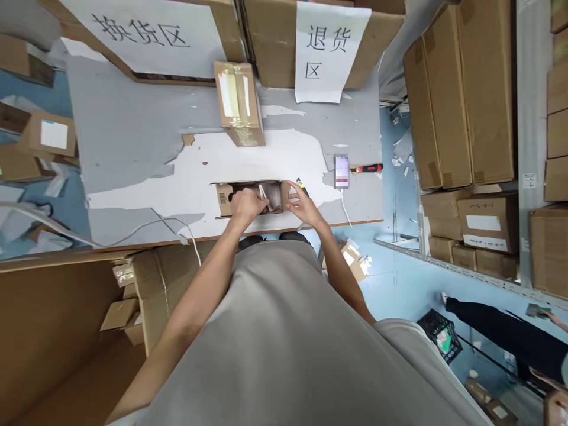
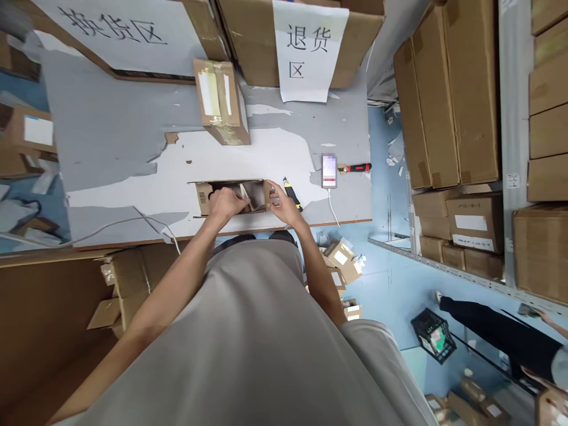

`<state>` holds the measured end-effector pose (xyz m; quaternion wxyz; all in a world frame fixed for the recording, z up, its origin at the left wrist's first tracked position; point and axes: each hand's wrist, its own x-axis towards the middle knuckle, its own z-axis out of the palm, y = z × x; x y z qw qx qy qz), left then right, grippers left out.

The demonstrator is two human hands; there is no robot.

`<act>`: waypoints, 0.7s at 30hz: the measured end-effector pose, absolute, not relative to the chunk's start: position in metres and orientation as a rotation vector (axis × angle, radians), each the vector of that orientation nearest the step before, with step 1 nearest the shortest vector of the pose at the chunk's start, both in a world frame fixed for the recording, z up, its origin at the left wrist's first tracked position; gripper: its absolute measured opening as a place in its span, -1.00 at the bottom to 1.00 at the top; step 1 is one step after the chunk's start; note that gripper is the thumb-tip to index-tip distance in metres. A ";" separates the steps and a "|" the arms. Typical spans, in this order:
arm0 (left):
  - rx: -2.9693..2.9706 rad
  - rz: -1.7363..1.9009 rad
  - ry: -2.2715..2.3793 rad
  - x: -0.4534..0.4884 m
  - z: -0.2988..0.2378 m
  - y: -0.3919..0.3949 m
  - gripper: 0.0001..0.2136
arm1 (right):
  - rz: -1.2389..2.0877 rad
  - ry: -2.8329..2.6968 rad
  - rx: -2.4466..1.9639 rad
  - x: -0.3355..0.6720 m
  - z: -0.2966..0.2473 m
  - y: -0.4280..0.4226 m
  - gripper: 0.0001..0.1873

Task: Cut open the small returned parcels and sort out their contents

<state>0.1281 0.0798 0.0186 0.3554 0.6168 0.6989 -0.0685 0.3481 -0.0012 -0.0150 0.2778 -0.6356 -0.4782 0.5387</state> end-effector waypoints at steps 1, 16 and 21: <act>1.577 -0.136 1.806 0.124 0.023 0.081 -0.80 | 1.445 -1.289 -1.718 0.347 -0.013 -0.001 -0.01; 1.074 0.850 1.426 0.047 0.129 0.051 -0.70 | 1.463 -0.922 -1.668 0.291 0.088 -0.001 -0.21; 1.175 1.099 1.386 0.063 0.146 0.035 -0.72 | 1.440 -0.792 -1.341 0.260 0.123 0.018 -0.27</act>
